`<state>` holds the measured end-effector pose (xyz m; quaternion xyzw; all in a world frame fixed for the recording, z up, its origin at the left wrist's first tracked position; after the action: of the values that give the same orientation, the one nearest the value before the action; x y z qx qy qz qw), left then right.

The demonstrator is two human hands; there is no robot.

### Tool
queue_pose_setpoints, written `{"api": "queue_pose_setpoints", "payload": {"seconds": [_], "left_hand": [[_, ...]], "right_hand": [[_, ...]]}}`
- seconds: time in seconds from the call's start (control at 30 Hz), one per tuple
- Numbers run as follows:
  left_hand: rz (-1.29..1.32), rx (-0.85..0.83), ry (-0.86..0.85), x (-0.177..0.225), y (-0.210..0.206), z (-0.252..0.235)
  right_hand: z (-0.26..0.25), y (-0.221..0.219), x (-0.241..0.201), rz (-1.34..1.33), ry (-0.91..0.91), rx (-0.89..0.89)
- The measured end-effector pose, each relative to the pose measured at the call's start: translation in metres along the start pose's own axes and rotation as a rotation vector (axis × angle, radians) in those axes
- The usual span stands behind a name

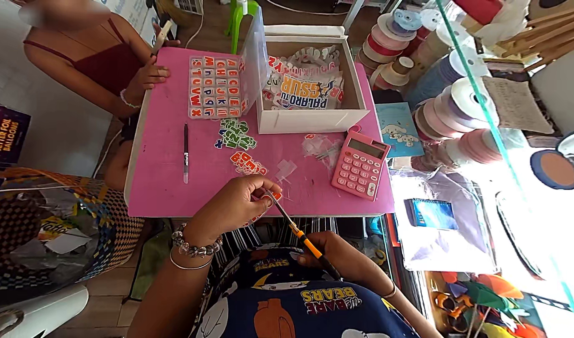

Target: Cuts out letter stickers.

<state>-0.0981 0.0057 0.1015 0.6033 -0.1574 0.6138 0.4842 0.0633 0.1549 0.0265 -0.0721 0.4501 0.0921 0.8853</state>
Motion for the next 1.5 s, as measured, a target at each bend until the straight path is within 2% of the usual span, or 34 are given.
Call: {"api": "queue_pose_setpoints", "payload": {"seconds": [0.6,0.7,0.83,0.9,1.0,1.1,1.2,1.33,1.43,1.5], "left_hand": [[0.0,-0.027,0.034,-0.001,-0.001,0.0],[-0.088,0.087,0.07,-0.007,0.01,-0.003],[-0.383,0.276,0.113,-0.019,0.031,-0.015],[-0.49,0.314,0.116,-0.024,0.035,-0.019],[-0.547,0.363,0.087,-0.028,0.038,-0.021],[-0.511,0.4,0.129,-0.029,0.044,-0.015],[-0.332,0.385,0.161,-0.029,0.045,-0.005],[-0.001,0.183,0.0,-0.007,0.008,0.0],[0.077,0.079,-0.044,0.011,-0.018,0.001],[0.102,0.093,-0.038,0.013,-0.023,0.002]], "right_hand": [[-0.001,0.003,0.004,0.027,-0.008,0.061],[-0.001,0.005,0.008,0.015,-0.034,0.066],[0.0,0.007,0.013,0.018,-0.065,0.081],[0.001,0.006,0.014,0.021,-0.067,0.089],[0.004,0.007,0.013,0.038,-0.072,0.095],[0.005,0.008,0.013,0.001,-0.051,0.108],[0.003,0.008,0.007,-0.09,0.056,0.164],[-0.006,-0.005,-0.03,-0.227,0.378,0.185],[-0.016,-0.019,-0.06,-0.348,0.627,0.2],[-0.023,-0.022,-0.07,-0.421,0.698,0.248]]}}
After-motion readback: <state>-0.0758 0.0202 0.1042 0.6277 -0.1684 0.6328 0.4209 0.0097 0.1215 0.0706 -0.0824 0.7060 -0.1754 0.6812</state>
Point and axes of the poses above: each hand's wrist, its own z-axis away from the middle knuckle, its own y-axis out of the back of the hand, x = y × z, the point moved 8 cm from there along -z, towards the middle knuckle, and after that the axes turned 11 degrees about -z, right-handed, at the moved point
